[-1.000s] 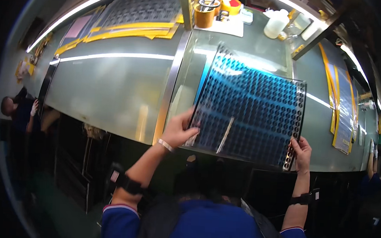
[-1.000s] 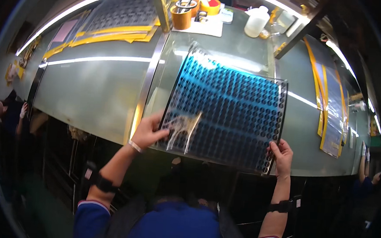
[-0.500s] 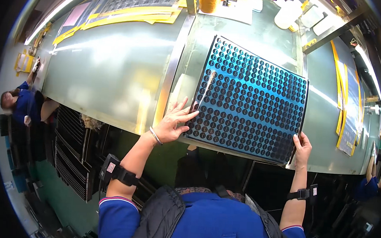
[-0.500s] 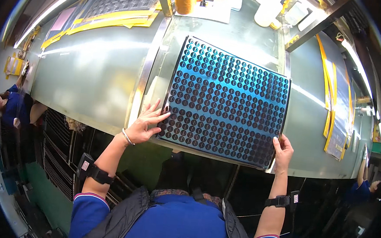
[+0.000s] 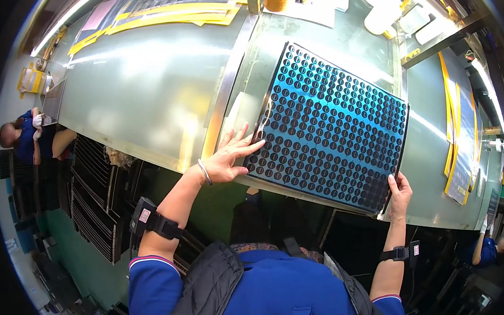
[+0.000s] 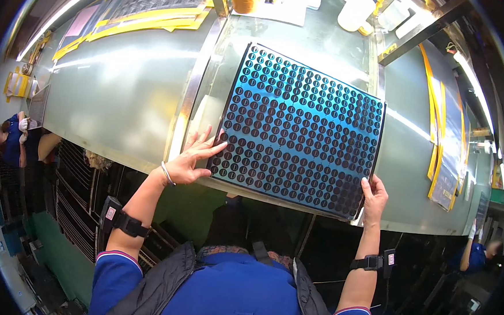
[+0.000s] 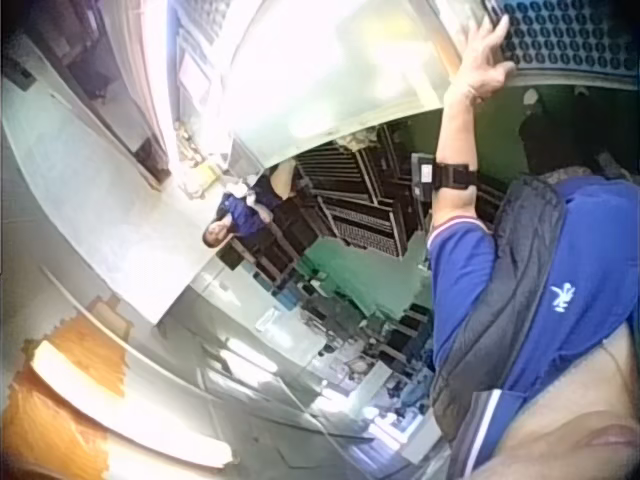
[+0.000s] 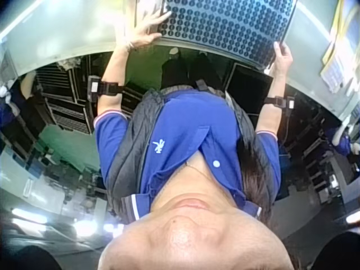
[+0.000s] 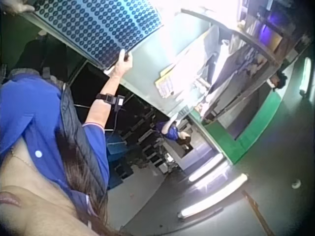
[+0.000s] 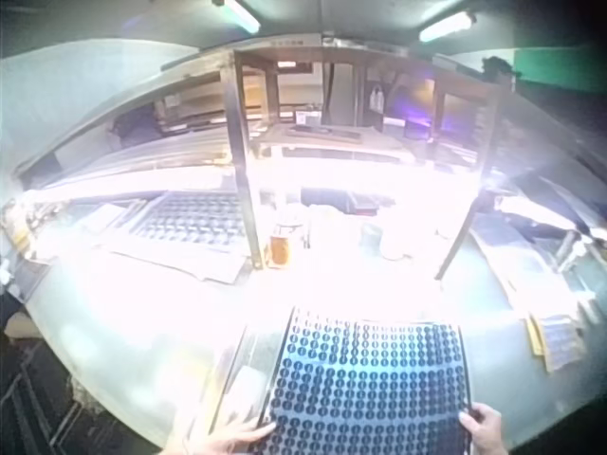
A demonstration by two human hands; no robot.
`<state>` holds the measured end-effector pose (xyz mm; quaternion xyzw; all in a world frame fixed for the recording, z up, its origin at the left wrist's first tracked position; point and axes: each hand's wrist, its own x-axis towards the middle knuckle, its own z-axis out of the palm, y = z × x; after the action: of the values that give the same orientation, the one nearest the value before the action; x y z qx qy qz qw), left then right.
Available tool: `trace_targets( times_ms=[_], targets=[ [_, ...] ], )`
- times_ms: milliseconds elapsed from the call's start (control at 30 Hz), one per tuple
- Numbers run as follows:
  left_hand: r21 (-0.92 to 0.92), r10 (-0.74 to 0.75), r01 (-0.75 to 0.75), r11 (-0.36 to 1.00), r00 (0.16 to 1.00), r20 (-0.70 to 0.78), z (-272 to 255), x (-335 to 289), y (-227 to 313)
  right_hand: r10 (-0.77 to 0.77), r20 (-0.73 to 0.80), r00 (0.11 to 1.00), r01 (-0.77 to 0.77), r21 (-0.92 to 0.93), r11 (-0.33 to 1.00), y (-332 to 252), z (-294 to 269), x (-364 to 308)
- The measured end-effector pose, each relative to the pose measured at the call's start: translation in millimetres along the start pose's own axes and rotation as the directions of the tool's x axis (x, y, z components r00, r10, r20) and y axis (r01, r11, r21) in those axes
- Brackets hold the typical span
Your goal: The recorder is inspecting blue and black patterned panels at a workbench, sorting them, and loading them into vertical racks in a factory setting.
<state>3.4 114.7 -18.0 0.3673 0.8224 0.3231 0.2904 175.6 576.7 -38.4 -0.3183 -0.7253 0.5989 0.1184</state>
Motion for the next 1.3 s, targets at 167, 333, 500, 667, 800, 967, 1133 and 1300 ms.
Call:
trace_targets(
  times_ms=[167,333,500,667,800,967,1133,1300],
  targets=[
    [0.011,-0.008,0.008,1.0,1.0,-0.008,1,-2,0,0.054,-0.009,0.999,-0.054,-0.016,0.998,-3,3,-3],
    [0.017,-0.008,0.008,1.0,1.0,-0.007,0,0,1,0.046,-0.005,0.999,-0.046,0.004,0.999,-4,3,-2],
    [0.019,-0.013,0.013,1.0,1.0,-0.013,1,1,-2,0.007,0.008,1.0,-0.007,0.012,1.0,0,4,2],
    [0.086,0.028,-0.025,0.996,0.999,-0.031,-3,8,8,0.073,0.088,0.993,-0.084,0.131,0.988,-20,-8,-1],
    [0.176,-0.019,0.023,0.984,1.0,-0.024,0,9,10,0.061,0.472,0.879,-0.302,0.454,0.838,-67,-14,34],
    [0.165,-0.053,0.056,0.985,0.998,-0.023,3,8,17,0.06,0.268,0.961,-0.026,-0.129,0.991,-70,17,132],
    [0.154,-0.073,0.078,0.985,0.997,-0.036,0,7,24,-0.118,0.074,0.99,0.126,-0.836,0.533,-72,46,150],
    [0.163,-0.084,0.089,0.983,0.996,-0.038,-1,11,26,-0.05,0.036,0.998,0.057,-0.857,0.512,-82,49,158]
  ],
)
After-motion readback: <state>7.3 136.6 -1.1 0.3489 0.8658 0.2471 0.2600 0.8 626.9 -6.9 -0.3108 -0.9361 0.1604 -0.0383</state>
